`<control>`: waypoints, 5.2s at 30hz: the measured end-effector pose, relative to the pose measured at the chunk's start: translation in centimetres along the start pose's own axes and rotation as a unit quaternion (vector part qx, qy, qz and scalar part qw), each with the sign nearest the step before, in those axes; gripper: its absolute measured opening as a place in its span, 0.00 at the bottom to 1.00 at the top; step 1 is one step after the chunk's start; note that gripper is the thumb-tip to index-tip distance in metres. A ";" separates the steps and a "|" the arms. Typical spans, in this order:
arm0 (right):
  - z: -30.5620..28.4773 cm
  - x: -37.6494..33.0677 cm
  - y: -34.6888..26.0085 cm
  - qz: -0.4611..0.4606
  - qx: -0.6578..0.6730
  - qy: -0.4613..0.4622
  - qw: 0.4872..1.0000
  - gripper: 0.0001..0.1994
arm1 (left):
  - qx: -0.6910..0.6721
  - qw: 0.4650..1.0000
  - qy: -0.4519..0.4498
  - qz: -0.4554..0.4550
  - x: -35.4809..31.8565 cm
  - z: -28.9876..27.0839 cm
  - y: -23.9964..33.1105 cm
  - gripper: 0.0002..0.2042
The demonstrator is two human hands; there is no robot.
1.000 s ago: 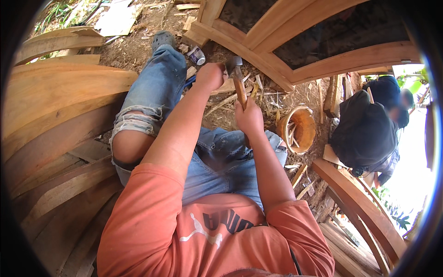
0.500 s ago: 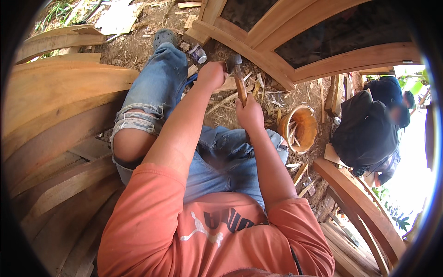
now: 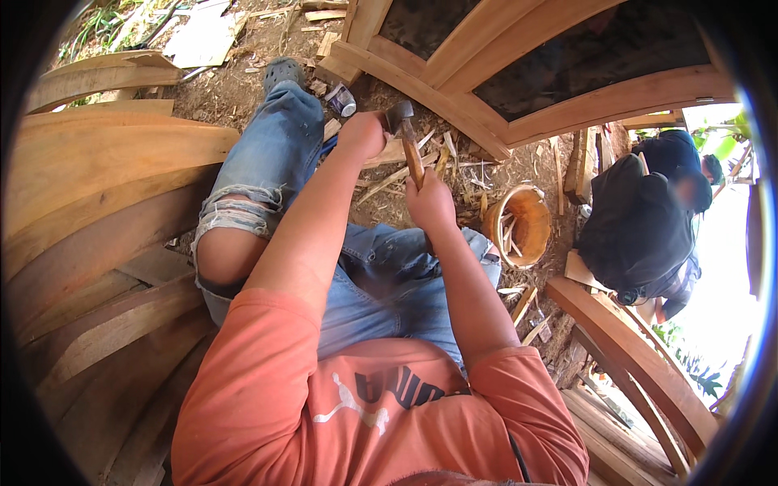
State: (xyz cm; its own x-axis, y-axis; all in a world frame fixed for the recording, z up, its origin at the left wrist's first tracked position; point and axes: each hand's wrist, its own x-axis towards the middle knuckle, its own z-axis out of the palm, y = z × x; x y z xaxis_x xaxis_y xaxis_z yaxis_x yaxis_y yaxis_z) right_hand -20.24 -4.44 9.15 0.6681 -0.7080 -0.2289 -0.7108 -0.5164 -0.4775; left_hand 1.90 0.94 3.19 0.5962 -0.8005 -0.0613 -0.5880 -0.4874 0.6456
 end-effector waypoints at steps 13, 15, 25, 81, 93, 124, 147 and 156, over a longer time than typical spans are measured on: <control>1.0 -1.1 -1.8 -0.027 0.023 0.007 0.999 0.17 | -0.220 0.942 0.226 0.112 4.6 -9.7 12.1 0.25; 1.5 -1.1 -1.2 -0.026 0.031 0.017 0.999 0.16 | -0.153 0.965 0.199 0.079 4.2 -10.4 13.3 0.28; 1.6 -1.0 -0.5 0.032 0.080 0.026 0.996 0.16 | -0.080 0.894 -0.362 -0.250 -1.9 -6.4 8.8 0.60; -10.7 -16.8 6.7 -0.078 0.035 0.197 0.977 0.22 | -0.427 0.875 0.048 -0.225 -10.4 6.3 7.7 0.31; -8.7 -13.5 4.0 -0.056 -0.050 0.157 0.985 0.20 | -0.390 0.890 0.053 -0.231 -10.4 5.5 8.5 0.28; -9.4 -12.1 4.0 -0.098 0.039 0.206 0.973 0.19 | -0.455 0.856 0.026 -0.242 -8.7 7.4 4.3 0.12; -7.4 -10.6 4.4 -0.051 -0.086 0.088 0.991 0.21 | -0.462 0.855 0.060 -0.230 -9.5 6.4 7.1 0.12; -7.3 -11.1 3.6 -0.027 -0.126 0.094 0.987 0.22 | -0.353 0.903 0.038 -0.243 -10.3 5.8 7.4 0.19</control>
State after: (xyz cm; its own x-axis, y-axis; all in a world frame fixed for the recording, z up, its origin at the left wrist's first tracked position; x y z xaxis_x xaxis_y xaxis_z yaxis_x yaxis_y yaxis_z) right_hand -31.82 -1.99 16.12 0.6704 -0.7411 -0.0353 -0.7234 -0.6423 -0.2533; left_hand -11.71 3.54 4.14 0.7418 -0.5127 -0.4323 0.2319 -0.4088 0.8827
